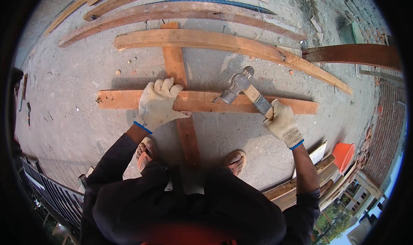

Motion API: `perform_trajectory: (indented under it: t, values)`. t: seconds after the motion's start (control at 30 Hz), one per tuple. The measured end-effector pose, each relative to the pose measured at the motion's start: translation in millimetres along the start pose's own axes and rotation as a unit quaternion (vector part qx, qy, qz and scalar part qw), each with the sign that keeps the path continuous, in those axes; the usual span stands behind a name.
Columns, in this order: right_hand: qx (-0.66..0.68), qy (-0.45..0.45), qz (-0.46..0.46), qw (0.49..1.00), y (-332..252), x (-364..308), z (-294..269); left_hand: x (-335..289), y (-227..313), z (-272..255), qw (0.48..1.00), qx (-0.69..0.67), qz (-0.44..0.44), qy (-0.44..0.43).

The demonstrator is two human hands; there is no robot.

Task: The person assembles a small wooden frame by nailing planks together with a hammer and then uses a crowbar to pry and adjust the joints. The person handles several wooden planks, a hammer, and a crowbar on a concrete floor.

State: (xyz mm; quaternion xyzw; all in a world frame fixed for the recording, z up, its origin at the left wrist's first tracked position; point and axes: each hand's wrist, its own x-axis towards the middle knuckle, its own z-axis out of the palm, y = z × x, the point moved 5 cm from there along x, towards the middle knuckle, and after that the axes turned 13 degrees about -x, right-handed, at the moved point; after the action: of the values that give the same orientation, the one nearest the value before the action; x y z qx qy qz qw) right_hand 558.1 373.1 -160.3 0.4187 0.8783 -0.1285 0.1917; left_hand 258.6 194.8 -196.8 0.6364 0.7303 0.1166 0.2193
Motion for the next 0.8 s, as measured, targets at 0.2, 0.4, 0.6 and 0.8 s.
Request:
perform_trajectory:
  t: [0.2,0.4,0.6,0.8]
  values:
    - [0.327,0.06,0.174,0.927,20,8,-15,-3,3,-2,0.998,0.024,0.028,0.045]
    - [0.022,-0.047,0.02,0.998,-8,-16,16,-1,1,-2,0.999,0.024,0.018,-0.015]
    - [0.245,0.048,0.145,0.957,21,-26,16,-5,-1,3,0.999,0.011,-0.017,-0.028]
    - [0.424,0.042,0.166,0.889,2,-46,23,-5,3,-6,0.999,-0.017,-0.018,-0.027]
